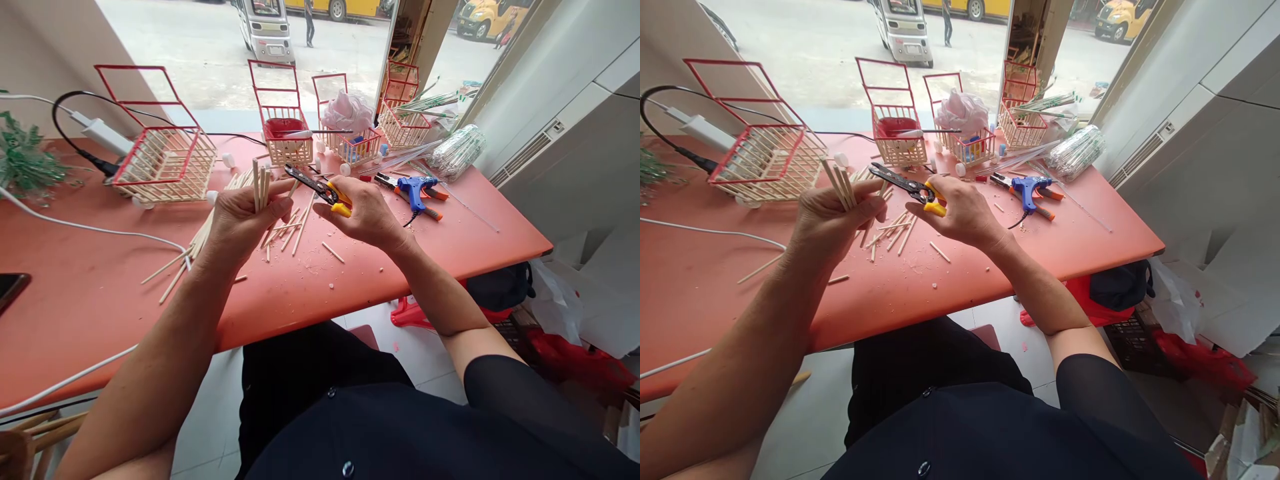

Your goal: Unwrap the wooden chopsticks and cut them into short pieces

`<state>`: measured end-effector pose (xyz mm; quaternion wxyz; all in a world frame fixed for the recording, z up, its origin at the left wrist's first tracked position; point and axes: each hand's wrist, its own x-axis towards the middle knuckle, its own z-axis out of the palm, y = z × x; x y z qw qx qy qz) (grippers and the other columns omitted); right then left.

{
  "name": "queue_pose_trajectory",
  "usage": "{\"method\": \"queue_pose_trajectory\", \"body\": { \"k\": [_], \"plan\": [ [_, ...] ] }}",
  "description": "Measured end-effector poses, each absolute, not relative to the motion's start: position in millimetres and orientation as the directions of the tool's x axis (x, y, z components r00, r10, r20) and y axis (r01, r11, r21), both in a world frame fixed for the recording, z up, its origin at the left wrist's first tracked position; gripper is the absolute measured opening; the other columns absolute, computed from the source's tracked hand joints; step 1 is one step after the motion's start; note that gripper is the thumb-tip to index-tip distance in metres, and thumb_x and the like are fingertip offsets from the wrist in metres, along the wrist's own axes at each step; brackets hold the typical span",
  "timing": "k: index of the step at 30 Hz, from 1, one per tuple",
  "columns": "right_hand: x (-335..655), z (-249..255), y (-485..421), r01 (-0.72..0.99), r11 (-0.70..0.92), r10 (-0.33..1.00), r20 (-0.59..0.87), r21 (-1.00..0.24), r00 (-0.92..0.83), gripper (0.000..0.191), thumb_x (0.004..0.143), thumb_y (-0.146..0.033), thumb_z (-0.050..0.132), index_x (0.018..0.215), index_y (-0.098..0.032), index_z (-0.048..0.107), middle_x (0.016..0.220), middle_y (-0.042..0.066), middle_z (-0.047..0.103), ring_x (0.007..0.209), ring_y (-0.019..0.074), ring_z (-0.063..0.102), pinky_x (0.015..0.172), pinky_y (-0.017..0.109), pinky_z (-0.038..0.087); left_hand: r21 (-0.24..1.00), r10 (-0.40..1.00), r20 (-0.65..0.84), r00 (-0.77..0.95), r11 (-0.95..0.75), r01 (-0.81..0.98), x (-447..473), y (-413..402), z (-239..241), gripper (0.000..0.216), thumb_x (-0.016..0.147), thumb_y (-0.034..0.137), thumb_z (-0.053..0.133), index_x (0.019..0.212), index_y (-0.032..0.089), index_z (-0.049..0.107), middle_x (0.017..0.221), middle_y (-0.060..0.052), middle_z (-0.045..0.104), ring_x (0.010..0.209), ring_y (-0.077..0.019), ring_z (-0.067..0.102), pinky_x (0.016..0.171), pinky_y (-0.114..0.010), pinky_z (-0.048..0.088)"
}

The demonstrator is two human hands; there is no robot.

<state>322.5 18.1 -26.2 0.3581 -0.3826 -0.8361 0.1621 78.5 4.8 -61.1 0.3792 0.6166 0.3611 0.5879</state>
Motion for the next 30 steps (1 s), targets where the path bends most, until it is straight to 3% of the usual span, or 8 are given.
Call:
{"method": "queue_pose_trajectory", "body": {
  "k": [6, 14, 25, 30],
  "plan": [
    [321, -26, 15, 0.545, 0.627, 0.779, 0.442, -0.557, -0.445, 0.069, 0.099, -0.091, 0.049, 0.080, -0.025, 0.039, 0.076, 0.000, 0.051, 0.071, 0.0154, 0.041, 0.072, 0.034, 0.030, 0.914, 0.913, 0.404, 0.058, -0.405, 0.007, 80, 0, -55, 0.027, 0.086, 0.038, 0.096, 0.112, 0.035, 0.094, 0.065, -0.001, 0.067, 0.053, -0.0104, 0.043, 0.051, -0.028, 0.029],
    [318, -35, 17, 0.563, 0.620, 0.784, 0.430, -0.546, -0.447, 0.069, 0.101, -0.088, 0.048, 0.075, -0.025, 0.037, 0.070, -0.001, 0.048, 0.067, 0.0138, 0.036, 0.069, 0.034, 0.027, 0.942, 0.941, 0.334, 0.049, -0.334, 0.002, 83, 0, -49, 0.026, 0.078, 0.029, 0.092, 0.104, 0.025, 0.095, 0.060, 0.000, 0.061, 0.051, -0.0107, 0.045, 0.049, -0.029, 0.025],
    [315, -36, 15, 0.659, 0.543, 0.840, 0.343, -0.520, -0.421, 0.064, 0.104, -0.080, 0.053, 0.074, -0.024, 0.039, 0.070, 0.000, 0.048, 0.066, 0.0149, 0.037, 0.068, 0.034, 0.026, 0.963, 0.964, 0.260, 0.059, -0.263, 0.052, 82, -1, -44, 0.035, 0.073, 0.034, 0.092, 0.104, 0.017, 0.093, 0.061, 0.002, 0.059, 0.056, -0.0110, 0.050, 0.055, -0.027, 0.038],
    [315, -34, 18, 0.634, 0.561, 0.828, 0.346, -0.532, -0.441, 0.066, 0.103, -0.084, 0.047, 0.077, -0.024, 0.042, 0.074, 0.001, 0.052, 0.069, 0.0161, 0.041, 0.071, 0.034, 0.028, 0.959, 0.958, 0.279, 0.072, -0.275, -0.064, 86, -2, -39, 0.025, 0.071, 0.030, 0.094, 0.092, 0.017, 0.093, 0.055, 0.003, 0.051, 0.050, -0.0085, 0.041, 0.049, -0.026, 0.029]
  ]
}}
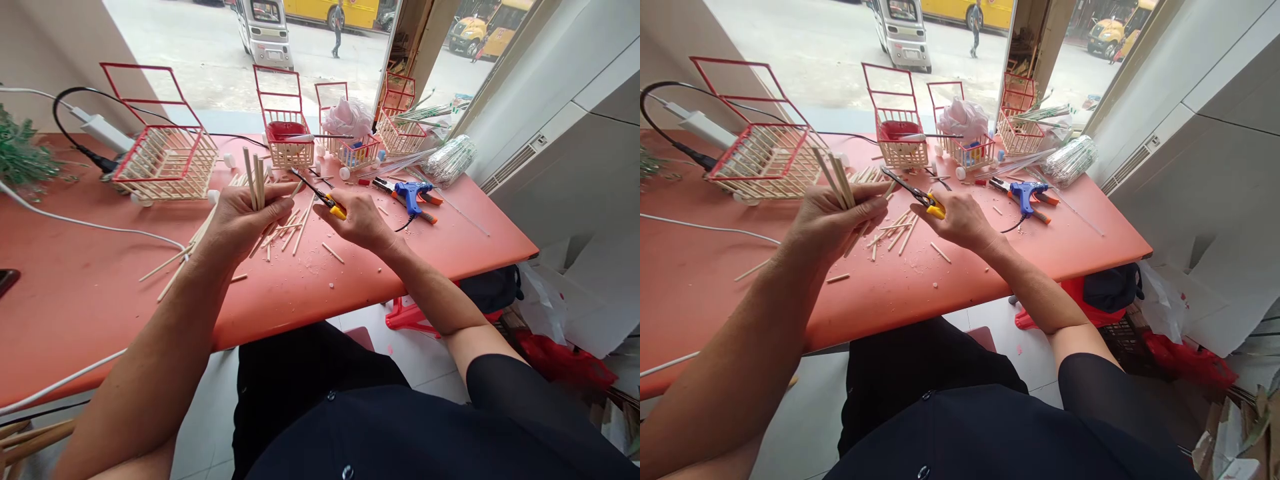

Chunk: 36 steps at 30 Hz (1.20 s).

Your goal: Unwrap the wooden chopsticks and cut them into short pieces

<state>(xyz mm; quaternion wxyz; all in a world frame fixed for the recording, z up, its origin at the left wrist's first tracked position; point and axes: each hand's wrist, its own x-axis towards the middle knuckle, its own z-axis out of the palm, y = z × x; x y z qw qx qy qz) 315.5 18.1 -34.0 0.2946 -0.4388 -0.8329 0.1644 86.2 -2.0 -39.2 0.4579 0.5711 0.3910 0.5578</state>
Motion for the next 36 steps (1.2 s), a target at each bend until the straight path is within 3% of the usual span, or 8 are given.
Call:
{"method": "queue_pose_trajectory", "body": {
  "k": [5, 17, 22, 27, 36],
  "plan": [
    [319, -27, 22, 0.542, 0.562, 0.798, 0.238, -0.625, -0.554, 0.068, 0.103, -0.087, 0.044, 0.084, -0.022, 0.052, 0.084, 0.003, 0.060, 0.081, 0.0185, 0.052, 0.077, 0.033, 0.035, 0.952, 0.945, 0.291, 0.145, -0.271, -0.143, 87, -3, -35, 0.022, 0.074, 0.031, 0.094, 0.091, 0.016, 0.092, 0.050, 0.005, 0.042, 0.046, -0.0083, 0.035, 0.046, -0.027, 0.021],
    [329, -25, 30, 0.488, 0.425, 0.773, 0.026, -0.762, -0.633, 0.076, 0.100, -0.092, 0.047, 0.100, -0.018, 0.066, 0.096, 0.007, 0.071, 0.090, 0.0212, 0.064, 0.081, 0.033, 0.043, 0.947, 0.936, 0.317, 0.151, -0.303, -0.109, 87, -4, -43, 0.023, 0.082, 0.030, 0.090, 0.101, 0.016, 0.091, 0.055, 0.005, 0.044, 0.048, -0.0099, 0.038, 0.047, -0.027, 0.023],
    [328, -26, 30, 0.531, 0.531, 0.803, 0.190, -0.661, -0.565, 0.073, 0.101, -0.090, 0.046, 0.091, -0.019, 0.061, 0.090, 0.005, 0.066, 0.087, 0.0203, 0.059, 0.079, 0.033, 0.039, 0.952, 0.948, 0.285, 0.143, -0.261, -0.161, 89, -6, -38, 0.023, 0.082, 0.031, 0.089, 0.100, 0.017, 0.090, 0.052, 0.005, 0.041, 0.047, -0.0100, 0.037, 0.045, -0.026, 0.024],
    [330, -28, 33, 0.462, 0.462, 0.801, 0.133, -0.757, -0.583, 0.075, 0.101, -0.091, 0.046, 0.099, -0.019, 0.065, 0.094, 0.006, 0.070, 0.088, 0.0205, 0.063, 0.079, 0.033, 0.042, 0.954, 0.952, 0.253, 0.171, -0.217, -0.208, 91, -7, -32, 0.022, 0.079, 0.030, 0.090, 0.096, 0.017, 0.089, 0.053, 0.005, 0.039, 0.047, -0.0099, 0.036, 0.044, -0.026, 0.024],
    [326, -22, 26, 0.471, 0.547, 0.771, 0.197, -0.692, -0.606, 0.073, 0.101, -0.090, 0.045, 0.096, -0.020, 0.063, 0.092, 0.003, 0.063, 0.089, 0.0203, 0.056, 0.082, 0.034, 0.039, 0.953, 0.937, 0.257, 0.238, -0.205, -0.221, 87, -6, -36, 0.030, 0.085, 0.039, 0.094, 0.105, 0.016, 0.090, 0.055, 0.004, 0.041, 0.050, -0.0100, 0.038, 0.044, -0.028, 0.023]
  ]
}}
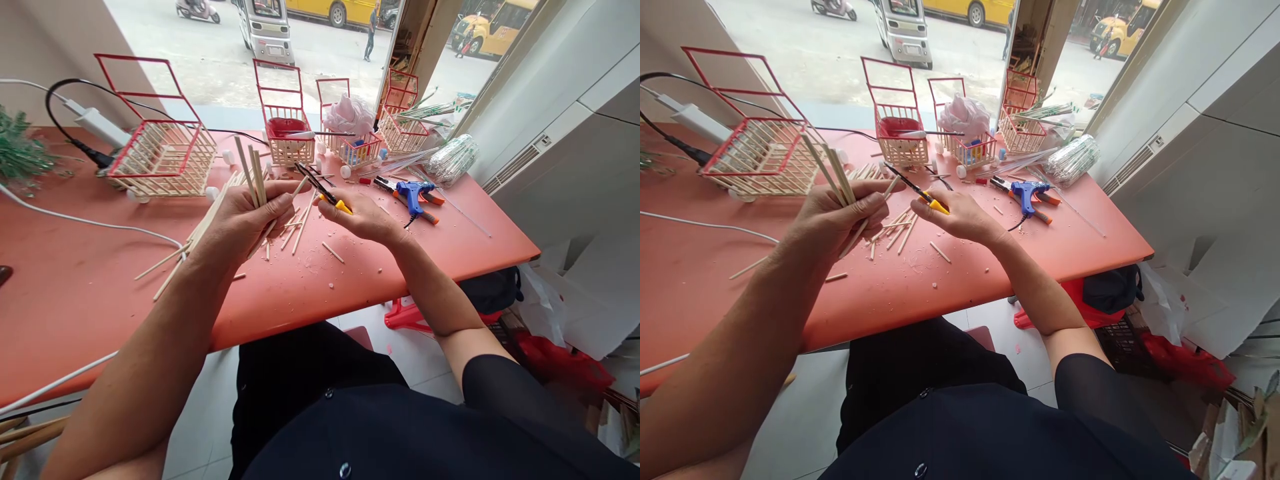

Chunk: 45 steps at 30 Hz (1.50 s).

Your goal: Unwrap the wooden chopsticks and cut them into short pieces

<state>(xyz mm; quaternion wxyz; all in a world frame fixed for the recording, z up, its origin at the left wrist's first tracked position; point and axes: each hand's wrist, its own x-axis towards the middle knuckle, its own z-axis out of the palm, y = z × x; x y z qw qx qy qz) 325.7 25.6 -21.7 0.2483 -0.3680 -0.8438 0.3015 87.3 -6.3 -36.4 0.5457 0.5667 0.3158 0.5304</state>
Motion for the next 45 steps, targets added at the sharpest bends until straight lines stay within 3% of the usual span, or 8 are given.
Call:
{"method": "queue_pose_trajectory", "body": {
  "k": [9, 23, 45],
  "plan": [
    [324.8, -25.2, 26.3, 0.491, 0.555, 0.786, 0.229, -0.671, -0.575, 0.069, 0.102, -0.087, 0.048, 0.100, -0.020, 0.064, 0.096, 0.005, 0.066, 0.091, 0.0209, 0.057, 0.084, 0.034, 0.041, 0.946, 0.928, 0.239, 0.287, -0.156, -0.283, 86.5, -5.2, -36.1, 0.031, 0.085, 0.043, 0.098, 0.101, 0.018, 0.088, 0.055, 0.005, 0.038, 0.050, -0.0088, 0.037, 0.044, -0.027, 0.023],
    [323.7, -26.0, 26.3, 0.495, 0.559, 0.787, 0.238, -0.665, -0.569, 0.068, 0.102, -0.087, 0.047, 0.097, -0.020, 0.062, 0.095, 0.005, 0.065, 0.090, 0.0212, 0.056, 0.084, 0.034, 0.040, 0.966, 0.933, 0.223, 0.282, -0.173, -0.191, 89.2, -8.3, -34.5, 0.032, 0.083, 0.042, 0.093, 0.105, 0.018, 0.089, 0.055, 0.004, 0.042, 0.047, -0.0113, 0.040, 0.042, -0.025, 0.029],
    [322.3, -24.7, 22.3, 0.482, 0.596, 0.775, 0.303, -0.642, -0.555, 0.065, 0.103, -0.084, 0.049, 0.082, -0.022, 0.048, 0.079, 0.000, 0.050, 0.078, 0.0163, 0.043, 0.073, 0.032, 0.031, 0.957, 0.931, 0.204, 0.304, -0.123, -0.264, 90.1, -11.5, -29.0, 0.028, 0.083, 0.038, 0.095, 0.100, 0.016, 0.089, 0.056, 0.005, 0.041, 0.049, -0.0098, 0.040, 0.042, -0.022, 0.032]
  ]
}}
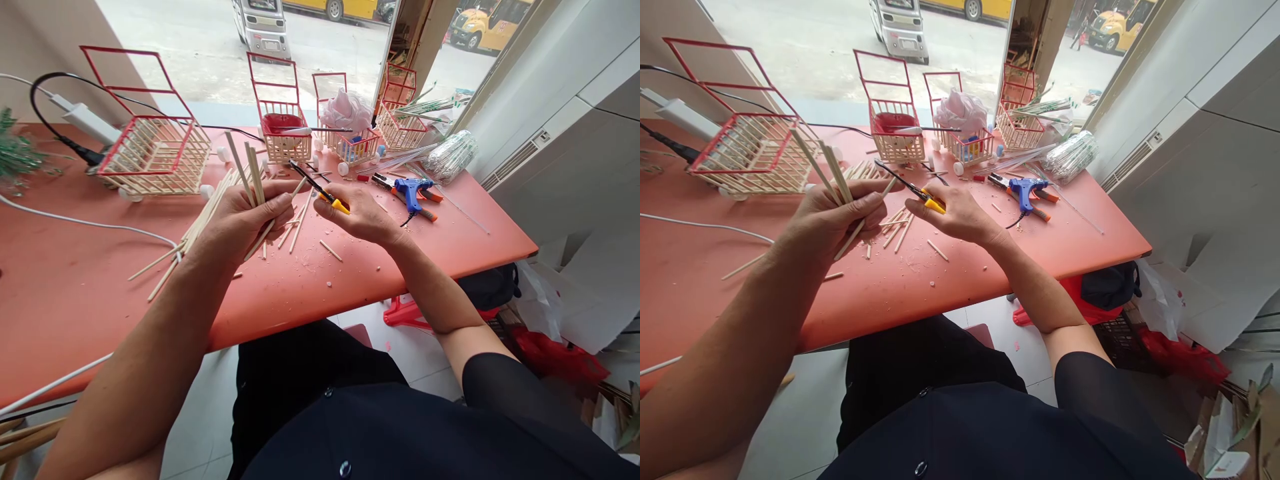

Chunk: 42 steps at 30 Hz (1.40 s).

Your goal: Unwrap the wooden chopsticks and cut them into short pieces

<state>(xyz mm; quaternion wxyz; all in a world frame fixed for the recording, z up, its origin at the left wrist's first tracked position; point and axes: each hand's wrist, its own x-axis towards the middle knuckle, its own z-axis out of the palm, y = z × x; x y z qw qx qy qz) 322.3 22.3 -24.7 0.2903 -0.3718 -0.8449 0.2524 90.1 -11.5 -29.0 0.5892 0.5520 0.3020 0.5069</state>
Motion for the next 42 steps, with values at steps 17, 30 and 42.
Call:
{"method": "queue_pose_trajectory", "body": {
  "k": [17, 30, 42],
  "plan": [
    [321, -25, 19, 0.397, 0.603, 0.766, 0.364, -0.692, -0.530, 0.072, 0.098, -0.088, 0.057, 0.072, -0.023, 0.040, 0.071, -0.004, 0.036, 0.070, 0.0124, 0.034, 0.066, 0.032, 0.024, 0.939, 0.907, 0.283, 0.312, -0.196, -0.282, 87, -8, -31, 0.023, 0.083, 0.036, 0.095, 0.096, 0.017, 0.090, 0.053, 0.005, 0.040, 0.048, -0.0093, 0.039, 0.043, -0.023, 0.029],
    [328, -25, 26, 0.248, 0.261, 0.719, 0.016, -0.933, -0.694, 0.072, 0.102, -0.086, 0.056, 0.099, -0.015, 0.071, 0.074, -0.001, 0.059, 0.063, 0.0109, 0.054, 0.057, 0.024, 0.043, 0.934, 0.910, 0.355, 0.212, -0.336, -0.123, 79, 5, -54, 0.022, 0.084, 0.044, 0.096, 0.098, 0.028, 0.092, 0.056, 0.002, 0.051, 0.049, -0.0115, 0.042, 0.049, -0.029, 0.026],
    [329, -20, 23, 0.406, 0.452, 0.773, 0.122, -0.794, -0.623, 0.067, 0.102, -0.085, 0.055, 0.091, -0.019, 0.061, 0.079, -0.001, 0.054, 0.076, 0.0145, 0.052, 0.070, 0.029, 0.038, 0.938, 0.935, 0.328, 0.135, -0.304, -0.167, 81, 3, -50, 0.014, 0.082, 0.036, 0.096, 0.095, 0.033, 0.091, 0.053, 0.004, 0.049, 0.045, -0.0111, 0.041, 0.047, -0.029, 0.025]
  ]
}}
